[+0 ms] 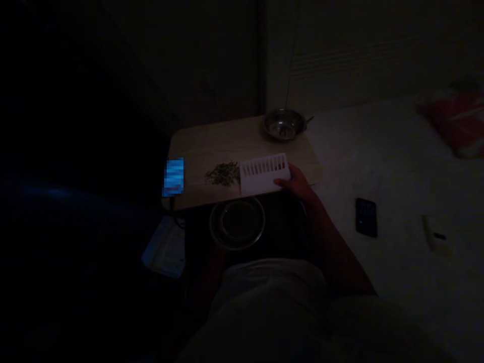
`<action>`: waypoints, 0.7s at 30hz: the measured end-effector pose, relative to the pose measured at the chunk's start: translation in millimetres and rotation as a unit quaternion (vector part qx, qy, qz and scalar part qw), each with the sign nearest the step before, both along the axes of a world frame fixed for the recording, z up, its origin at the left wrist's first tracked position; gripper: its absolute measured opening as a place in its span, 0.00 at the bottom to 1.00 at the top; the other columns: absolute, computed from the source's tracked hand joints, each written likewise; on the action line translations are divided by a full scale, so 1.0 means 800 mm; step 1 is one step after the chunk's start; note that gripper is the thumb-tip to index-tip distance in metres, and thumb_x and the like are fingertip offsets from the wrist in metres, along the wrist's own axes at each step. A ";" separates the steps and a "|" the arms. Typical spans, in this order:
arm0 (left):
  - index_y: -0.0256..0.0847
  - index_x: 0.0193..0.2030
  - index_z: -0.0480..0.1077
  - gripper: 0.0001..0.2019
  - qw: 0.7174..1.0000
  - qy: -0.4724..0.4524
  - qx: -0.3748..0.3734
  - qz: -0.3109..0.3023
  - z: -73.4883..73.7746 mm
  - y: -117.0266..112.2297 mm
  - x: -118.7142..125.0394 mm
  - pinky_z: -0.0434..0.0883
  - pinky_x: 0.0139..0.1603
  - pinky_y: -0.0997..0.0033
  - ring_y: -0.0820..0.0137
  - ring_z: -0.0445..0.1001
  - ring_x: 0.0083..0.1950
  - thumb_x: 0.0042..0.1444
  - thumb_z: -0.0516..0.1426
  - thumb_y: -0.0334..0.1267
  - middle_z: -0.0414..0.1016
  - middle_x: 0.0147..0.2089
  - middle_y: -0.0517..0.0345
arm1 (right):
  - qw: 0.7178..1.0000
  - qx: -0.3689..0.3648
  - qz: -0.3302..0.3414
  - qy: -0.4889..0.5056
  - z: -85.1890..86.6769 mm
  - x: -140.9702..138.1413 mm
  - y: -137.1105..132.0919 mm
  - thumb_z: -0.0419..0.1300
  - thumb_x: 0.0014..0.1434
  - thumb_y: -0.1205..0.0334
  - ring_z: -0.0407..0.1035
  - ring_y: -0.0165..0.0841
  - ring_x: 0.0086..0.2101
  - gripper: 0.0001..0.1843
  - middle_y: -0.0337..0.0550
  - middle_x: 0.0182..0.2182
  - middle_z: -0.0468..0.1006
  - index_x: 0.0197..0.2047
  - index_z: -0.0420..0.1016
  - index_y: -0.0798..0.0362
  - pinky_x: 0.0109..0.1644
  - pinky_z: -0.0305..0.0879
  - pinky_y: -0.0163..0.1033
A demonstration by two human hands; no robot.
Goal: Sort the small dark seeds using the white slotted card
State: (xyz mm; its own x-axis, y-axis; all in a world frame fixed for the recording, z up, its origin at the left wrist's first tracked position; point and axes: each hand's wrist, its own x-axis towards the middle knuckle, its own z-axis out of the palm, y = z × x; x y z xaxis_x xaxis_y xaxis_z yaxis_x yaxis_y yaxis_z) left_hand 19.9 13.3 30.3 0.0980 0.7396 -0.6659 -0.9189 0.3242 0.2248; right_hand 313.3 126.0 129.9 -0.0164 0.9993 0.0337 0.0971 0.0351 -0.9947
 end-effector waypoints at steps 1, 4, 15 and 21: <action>0.43 0.66 0.70 0.23 1.000 0.009 -0.009 0.003 0.002 0.000 0.000 0.66 0.72 0.50 0.59 0.68 0.72 0.72 0.46 0.46 0.78 0.62 0.48 | 1.000 0.004 -0.023 0.016 -0.002 0.001 0.001 0.79 0.39 0.47 0.79 0.50 0.47 0.32 0.45 0.45 0.85 0.46 0.77 0.47 0.56 0.75 0.61; 0.41 0.64 0.72 0.23 1.000 0.008 -0.014 -0.006 0.005 -0.001 0.000 0.67 0.72 0.49 0.56 0.66 0.72 0.71 0.48 0.48 0.77 0.62 0.46 | 0.995 0.023 -0.085 0.053 -0.006 0.002 0.003 0.78 0.40 0.46 0.79 0.51 0.49 0.34 0.46 0.47 0.85 0.48 0.75 0.47 0.57 0.75 0.61; 0.40 0.63 0.72 0.23 0.999 0.024 -0.040 0.001 0.015 0.000 -0.001 0.65 0.73 0.51 0.58 0.67 0.72 0.72 0.47 0.47 0.78 0.61 0.46 | 0.993 0.037 -0.105 0.044 -0.002 -0.004 0.002 0.77 0.41 0.45 0.77 0.52 0.50 0.35 0.49 0.49 0.84 0.51 0.74 0.47 0.57 0.74 0.60; 0.39 0.59 0.75 0.21 0.999 0.040 -0.024 -0.001 0.020 -0.002 0.000 0.65 0.73 0.51 0.57 0.66 0.73 0.70 0.51 0.49 0.77 0.63 0.47 | 0.992 0.057 -0.100 0.047 -0.011 -0.001 0.006 0.77 0.41 0.46 0.78 0.49 0.47 0.34 0.48 0.46 0.84 0.50 0.74 0.48 0.53 0.76 0.57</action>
